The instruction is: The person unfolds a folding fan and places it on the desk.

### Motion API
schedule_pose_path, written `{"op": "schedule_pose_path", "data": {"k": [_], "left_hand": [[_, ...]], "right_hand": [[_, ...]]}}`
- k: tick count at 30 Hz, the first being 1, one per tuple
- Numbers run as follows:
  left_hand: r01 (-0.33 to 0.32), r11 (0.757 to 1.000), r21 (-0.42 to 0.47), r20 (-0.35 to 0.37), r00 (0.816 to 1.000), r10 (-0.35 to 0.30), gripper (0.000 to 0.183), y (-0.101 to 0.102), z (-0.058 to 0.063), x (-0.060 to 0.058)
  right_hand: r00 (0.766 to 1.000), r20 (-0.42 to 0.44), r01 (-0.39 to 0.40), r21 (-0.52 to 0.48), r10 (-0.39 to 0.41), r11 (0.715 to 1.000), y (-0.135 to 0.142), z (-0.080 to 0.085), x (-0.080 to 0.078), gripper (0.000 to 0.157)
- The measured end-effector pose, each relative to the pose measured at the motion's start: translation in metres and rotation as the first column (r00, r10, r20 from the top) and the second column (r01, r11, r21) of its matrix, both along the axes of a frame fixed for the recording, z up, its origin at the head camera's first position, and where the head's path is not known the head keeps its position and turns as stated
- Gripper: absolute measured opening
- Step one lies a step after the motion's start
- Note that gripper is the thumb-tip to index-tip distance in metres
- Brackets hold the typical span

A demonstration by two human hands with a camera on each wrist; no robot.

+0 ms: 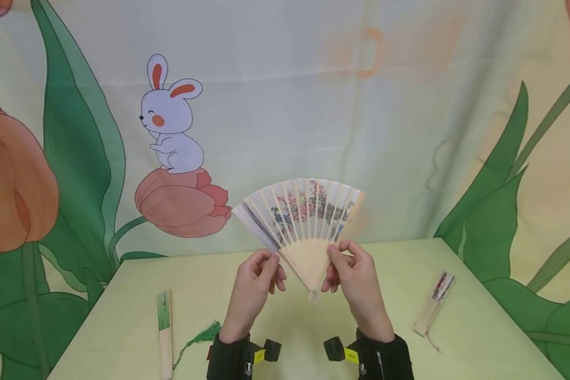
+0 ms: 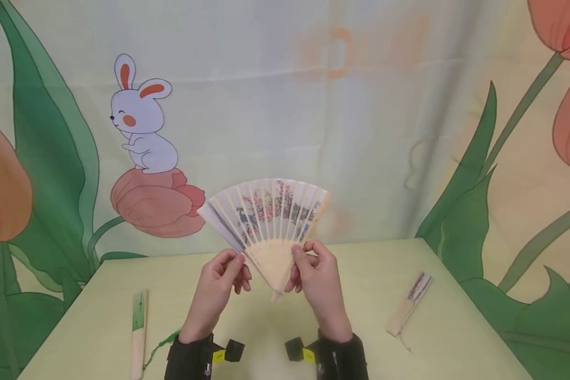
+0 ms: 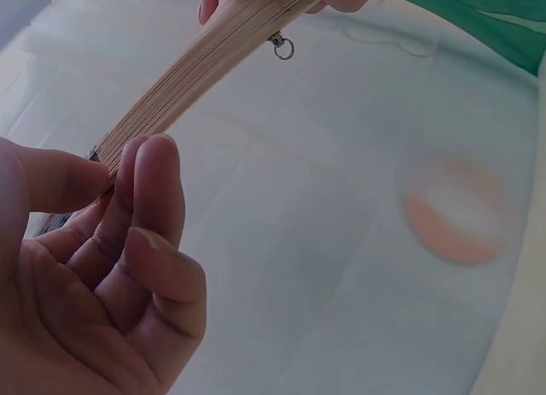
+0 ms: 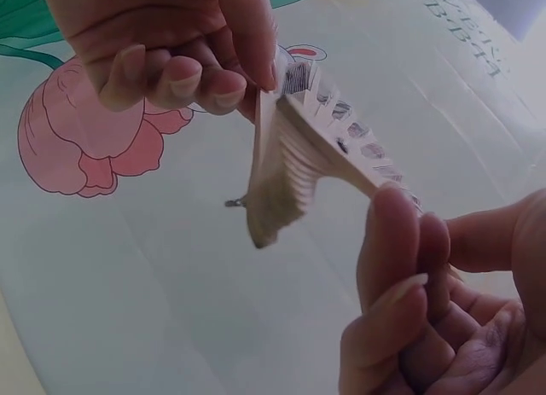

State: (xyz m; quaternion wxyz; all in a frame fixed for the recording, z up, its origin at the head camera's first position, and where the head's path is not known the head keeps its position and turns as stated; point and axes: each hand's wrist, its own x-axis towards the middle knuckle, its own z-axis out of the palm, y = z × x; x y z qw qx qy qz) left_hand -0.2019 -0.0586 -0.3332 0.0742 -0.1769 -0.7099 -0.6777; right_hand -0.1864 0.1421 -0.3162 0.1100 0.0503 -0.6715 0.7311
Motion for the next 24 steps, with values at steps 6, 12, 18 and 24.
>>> {"op": "schedule_pose_path", "data": {"k": [6, 12, 18, 24], "left_hand": [[-0.002, 1.0, 0.022, -0.014, 1.0, 0.002, 0.022, -0.0029, 0.0011, 0.0004], [-0.02, 0.999, 0.027, -0.017, 1.0, 0.02, 0.022, -0.0016, 0.0007, 0.0006], [-0.004, 1.0, 0.009, -0.04, 0.999, 0.005, 0.022, -0.0012, 0.0011, -0.0021], [-0.051, 0.999, 0.008, -0.035, 0.998, 0.051, 0.022, -0.0065, -0.0015, 0.0002]], "right_hand": [[1.0, -0.001, -0.004, -0.015, 0.003, 1.0, -0.0027, 0.0016, -0.0008, 0.022], [1.0, -0.009, 0.014, -0.021, -0.015, 1.0, -0.0009, 0.0025, 0.0005, 0.025], [0.999, -0.004, 0.035, -0.05, -0.036, 0.998, 0.0, 0.0012, 0.0016, 0.026], [0.999, -0.031, 0.041, -0.04, -0.042, 0.998, -0.0022, -0.0016, 0.0015, 0.028]]}}
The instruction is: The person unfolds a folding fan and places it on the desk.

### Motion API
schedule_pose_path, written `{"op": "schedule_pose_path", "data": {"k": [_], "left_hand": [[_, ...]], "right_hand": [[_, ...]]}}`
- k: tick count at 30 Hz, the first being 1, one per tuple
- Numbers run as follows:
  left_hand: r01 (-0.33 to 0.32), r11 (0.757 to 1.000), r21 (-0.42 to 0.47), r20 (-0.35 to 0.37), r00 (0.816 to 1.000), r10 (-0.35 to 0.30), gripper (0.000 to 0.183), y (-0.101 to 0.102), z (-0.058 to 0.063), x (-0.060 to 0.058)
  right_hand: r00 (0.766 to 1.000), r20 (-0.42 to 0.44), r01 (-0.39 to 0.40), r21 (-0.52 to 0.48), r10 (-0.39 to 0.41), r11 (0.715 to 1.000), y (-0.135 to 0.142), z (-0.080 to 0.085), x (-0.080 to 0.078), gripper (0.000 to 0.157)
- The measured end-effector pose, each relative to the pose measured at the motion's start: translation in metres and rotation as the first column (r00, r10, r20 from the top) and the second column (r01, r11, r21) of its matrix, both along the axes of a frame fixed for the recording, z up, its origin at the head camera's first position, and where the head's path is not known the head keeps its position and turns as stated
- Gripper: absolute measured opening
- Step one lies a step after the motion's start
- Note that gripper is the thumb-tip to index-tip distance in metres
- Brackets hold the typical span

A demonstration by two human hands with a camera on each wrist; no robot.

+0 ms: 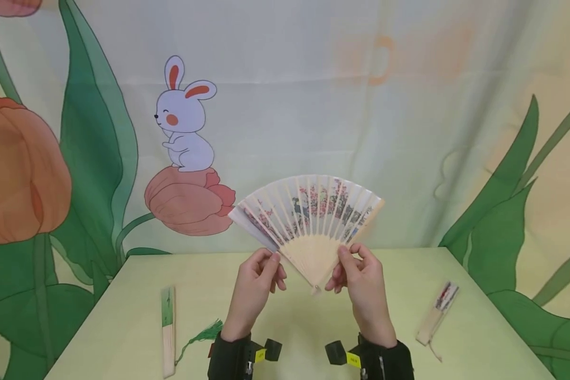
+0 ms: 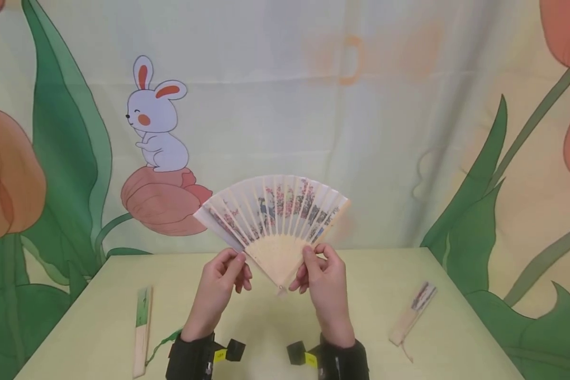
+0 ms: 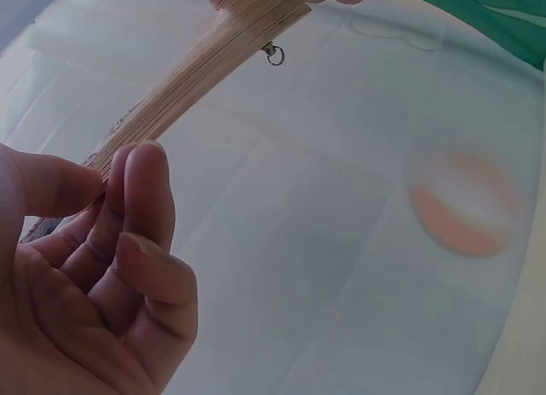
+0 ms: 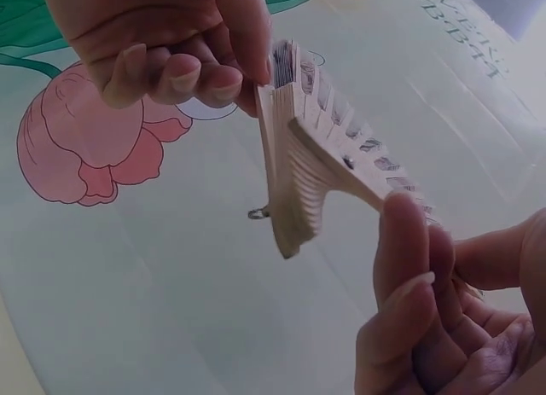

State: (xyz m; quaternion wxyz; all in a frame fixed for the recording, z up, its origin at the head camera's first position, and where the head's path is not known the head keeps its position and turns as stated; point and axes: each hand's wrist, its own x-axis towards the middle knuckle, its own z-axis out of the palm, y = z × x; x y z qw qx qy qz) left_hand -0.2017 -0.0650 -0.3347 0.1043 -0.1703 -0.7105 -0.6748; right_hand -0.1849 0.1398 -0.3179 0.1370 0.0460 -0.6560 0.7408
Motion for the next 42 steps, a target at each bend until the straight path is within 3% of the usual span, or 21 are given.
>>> {"op": "schedule_pose_path", "data": {"k": [19, 30, 42], "left_hand": [[-0.009, 0.999, 0.036, 0.05, 0.999, 0.007, 0.02, -0.0013, 0.0027, 0.0024], [0.002, 1.0, 0.016, 0.017, 1.0, -0.003, 0.022, -0.0017, 0.0015, -0.0001], [0.001, 1.0, 0.024, 0.039, 0.999, -0.002, 0.022, -0.0035, 0.0014, 0.0006]], "right_hand": [[0.999, -0.021, 0.044, -0.042, -0.045, 0.998, 0.0007, -0.0005, -0.0012, 0.024], [0.995, -0.017, 0.093, -0.084, -0.094, 0.992, 0.0002, 0.0, -0.0023, 0.026], [0.989, -0.045, 0.132, -0.121, -0.138, 0.984, 0.0015, -0.0025, -0.0041, 0.028]]}}
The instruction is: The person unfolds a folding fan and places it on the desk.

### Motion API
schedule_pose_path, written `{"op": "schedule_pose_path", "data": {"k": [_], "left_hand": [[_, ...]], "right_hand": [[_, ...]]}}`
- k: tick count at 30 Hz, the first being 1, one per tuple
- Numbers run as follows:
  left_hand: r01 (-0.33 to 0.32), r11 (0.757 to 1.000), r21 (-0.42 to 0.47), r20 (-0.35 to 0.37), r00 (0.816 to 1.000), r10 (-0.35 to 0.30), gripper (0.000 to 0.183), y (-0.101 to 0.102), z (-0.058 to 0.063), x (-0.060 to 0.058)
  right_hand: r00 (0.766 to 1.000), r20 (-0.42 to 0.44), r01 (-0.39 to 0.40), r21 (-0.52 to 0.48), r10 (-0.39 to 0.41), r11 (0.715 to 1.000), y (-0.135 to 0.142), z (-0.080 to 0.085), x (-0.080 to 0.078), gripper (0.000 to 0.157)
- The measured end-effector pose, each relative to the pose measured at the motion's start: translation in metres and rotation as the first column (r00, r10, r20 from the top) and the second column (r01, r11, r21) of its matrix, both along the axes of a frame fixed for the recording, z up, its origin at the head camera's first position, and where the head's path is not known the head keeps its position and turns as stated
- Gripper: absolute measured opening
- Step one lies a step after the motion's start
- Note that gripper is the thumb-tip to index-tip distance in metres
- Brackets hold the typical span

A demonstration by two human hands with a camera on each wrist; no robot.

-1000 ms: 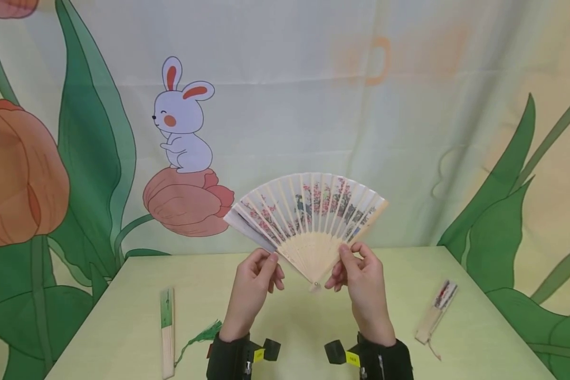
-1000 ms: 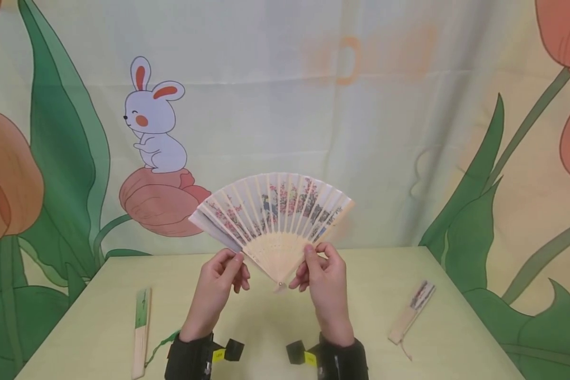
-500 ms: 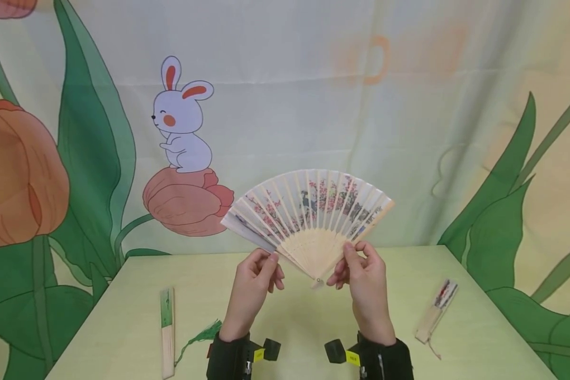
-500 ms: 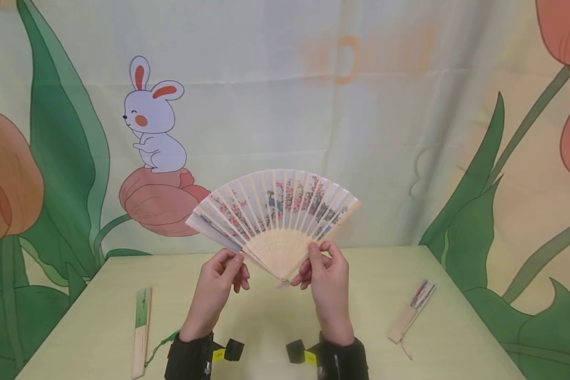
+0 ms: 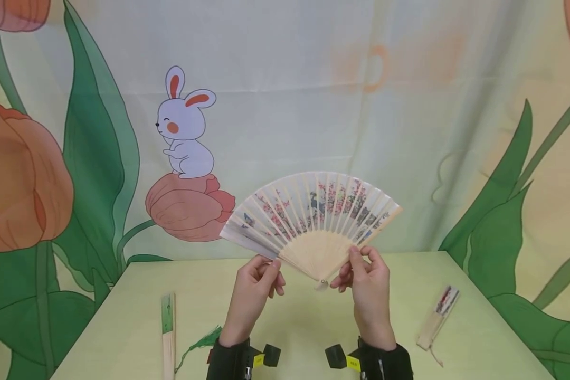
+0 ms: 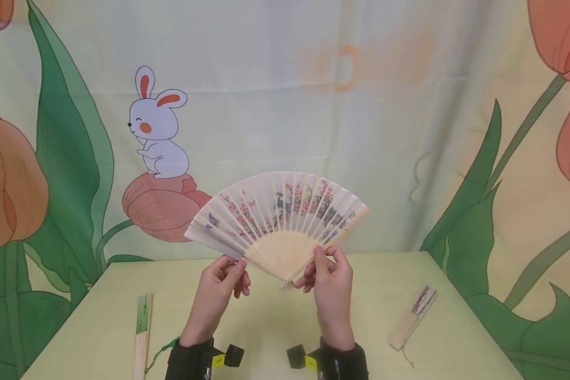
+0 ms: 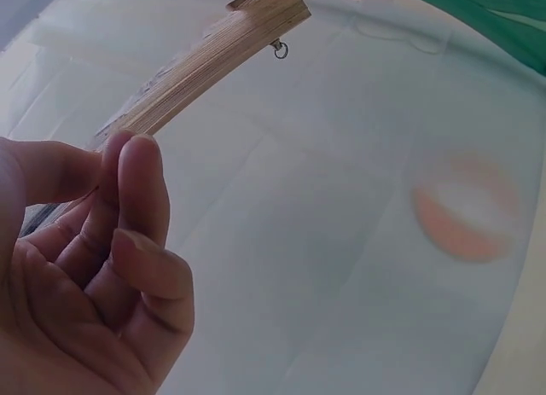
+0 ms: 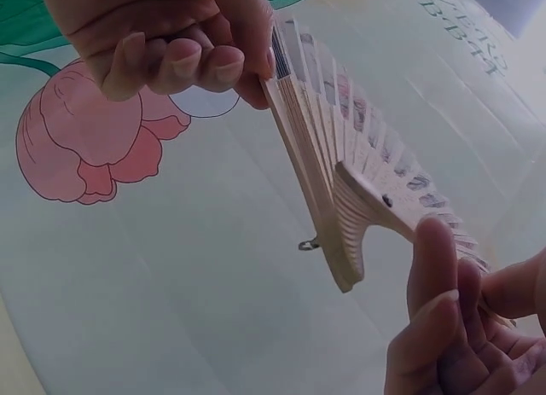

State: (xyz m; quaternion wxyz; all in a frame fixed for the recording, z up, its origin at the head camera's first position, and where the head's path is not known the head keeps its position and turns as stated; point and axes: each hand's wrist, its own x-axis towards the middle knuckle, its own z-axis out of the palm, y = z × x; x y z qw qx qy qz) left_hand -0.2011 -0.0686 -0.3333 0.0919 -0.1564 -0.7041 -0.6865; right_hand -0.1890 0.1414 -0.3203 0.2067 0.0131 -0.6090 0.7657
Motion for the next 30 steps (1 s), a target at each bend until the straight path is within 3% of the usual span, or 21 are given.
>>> {"op": "schedule_pose_path", "data": {"k": [18, 30], "left_hand": [[0.016, 0.998, 0.063, -0.012, 1.0, -0.015, 0.027, 0.009, -0.003, 0.0], [0.098, 0.993, 0.067, -0.029, 0.995, -0.096, 0.019, 0.019, -0.005, -0.006]], "right_hand": [[0.995, -0.045, 0.088, -0.081, -0.092, 0.993, 0.006, 0.002, -0.003, 0.025], [0.986, -0.065, 0.141, -0.202, -0.157, 0.969, 0.015, 0.004, -0.01, 0.029]]}}
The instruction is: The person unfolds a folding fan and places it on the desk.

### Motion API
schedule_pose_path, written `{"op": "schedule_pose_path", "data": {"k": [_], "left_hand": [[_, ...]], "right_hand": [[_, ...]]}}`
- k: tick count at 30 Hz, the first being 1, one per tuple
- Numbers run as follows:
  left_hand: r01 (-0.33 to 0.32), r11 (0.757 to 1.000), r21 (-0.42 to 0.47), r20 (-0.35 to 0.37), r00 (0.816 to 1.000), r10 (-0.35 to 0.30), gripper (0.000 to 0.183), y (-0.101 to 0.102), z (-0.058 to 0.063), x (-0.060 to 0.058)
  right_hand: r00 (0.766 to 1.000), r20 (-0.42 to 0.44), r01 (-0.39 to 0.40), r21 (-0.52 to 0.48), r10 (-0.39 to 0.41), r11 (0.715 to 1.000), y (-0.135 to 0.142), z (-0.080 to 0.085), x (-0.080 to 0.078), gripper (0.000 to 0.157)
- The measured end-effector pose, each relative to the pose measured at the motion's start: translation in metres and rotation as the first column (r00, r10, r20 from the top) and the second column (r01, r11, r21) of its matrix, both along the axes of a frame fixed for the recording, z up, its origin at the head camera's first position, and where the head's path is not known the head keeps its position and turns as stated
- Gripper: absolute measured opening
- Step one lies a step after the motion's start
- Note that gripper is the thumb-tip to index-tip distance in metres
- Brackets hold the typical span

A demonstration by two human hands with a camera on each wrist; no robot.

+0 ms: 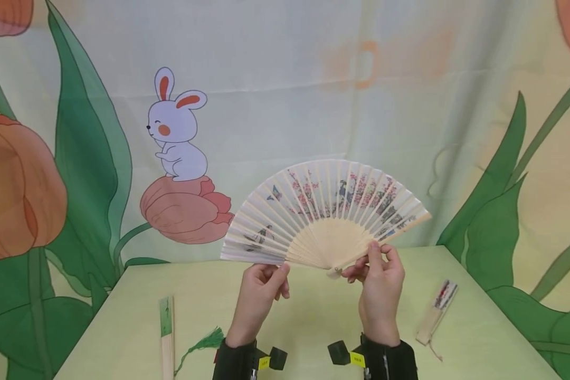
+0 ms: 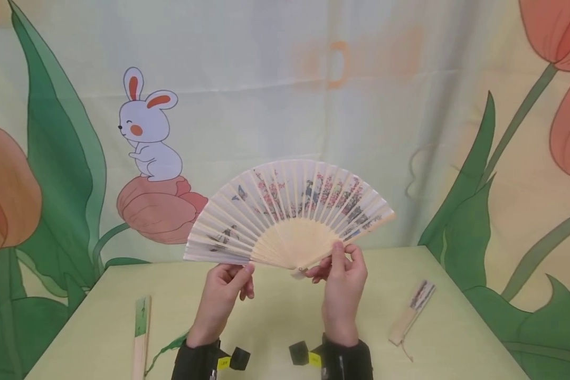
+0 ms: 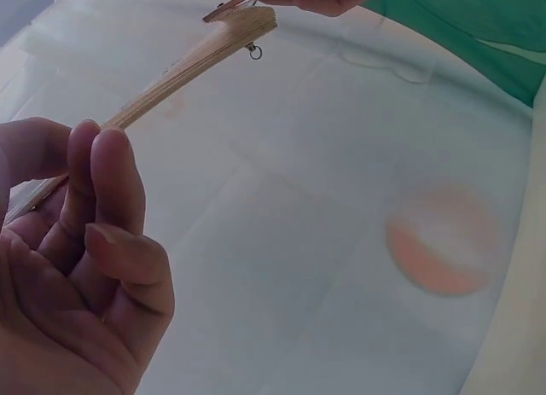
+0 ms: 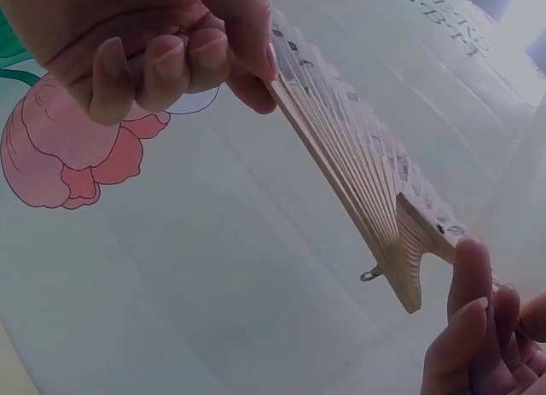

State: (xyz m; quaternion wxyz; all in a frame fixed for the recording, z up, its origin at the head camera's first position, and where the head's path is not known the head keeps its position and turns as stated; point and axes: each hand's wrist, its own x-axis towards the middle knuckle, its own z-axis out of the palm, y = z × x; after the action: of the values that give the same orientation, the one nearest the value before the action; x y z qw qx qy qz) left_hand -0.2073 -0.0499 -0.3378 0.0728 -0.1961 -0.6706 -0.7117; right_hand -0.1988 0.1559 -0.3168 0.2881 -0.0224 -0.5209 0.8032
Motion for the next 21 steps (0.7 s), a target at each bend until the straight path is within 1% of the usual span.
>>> {"op": "schedule_pose_path", "data": {"k": [3, 5, 8, 11, 13, 16, 21], "left_hand": [[0.051, 0.998, -0.021, -0.007, 0.999, -0.051, 0.021, 0.0, -0.001, 0.001], [0.088, 0.995, -0.04, -0.031, 0.996, -0.089, 0.025, 0.0, -0.002, 0.002], [0.138, 0.987, -0.083, -0.101, 0.984, -0.146, 0.023, 0.001, -0.003, 0.002], [0.16, 0.98, -0.119, -0.172, 0.969, -0.179, 0.021, 0.003, -0.004, 0.001], [0.157, 0.978, -0.135, -0.195, 0.964, -0.181, 0.022, 0.004, -0.004, 0.0], [0.139, 0.98, -0.142, -0.212, 0.963, -0.167, 0.027, 0.006, -0.004, 0.0], [0.101, 0.985, -0.142, -0.228, 0.965, -0.132, 0.025, 0.011, -0.006, -0.002]], "right_hand": [[1.0, -0.017, 0.008, -0.043, -0.009, 0.999, 0.003, -0.001, 0.0, 0.029], [1.0, -0.027, 0.01, -0.064, -0.011, 0.998, 0.005, -0.001, 0.0, 0.028], [0.999, -0.034, 0.017, -0.09, -0.02, 0.996, 0.009, -0.002, 0.001, 0.026], [0.999, -0.038, 0.021, -0.111, -0.025, 0.994, 0.013, -0.002, 0.0, 0.026], [0.999, -0.046, 0.021, -0.126, -0.027, 0.992, 0.015, -0.002, 0.0, 0.026], [0.998, -0.055, 0.015, -0.14, -0.023, 0.99, 0.018, -0.003, -0.002, 0.025], [0.999, -0.031, 0.032, -0.132, -0.037, 0.991, 0.025, -0.007, -0.005, 0.026]]}}
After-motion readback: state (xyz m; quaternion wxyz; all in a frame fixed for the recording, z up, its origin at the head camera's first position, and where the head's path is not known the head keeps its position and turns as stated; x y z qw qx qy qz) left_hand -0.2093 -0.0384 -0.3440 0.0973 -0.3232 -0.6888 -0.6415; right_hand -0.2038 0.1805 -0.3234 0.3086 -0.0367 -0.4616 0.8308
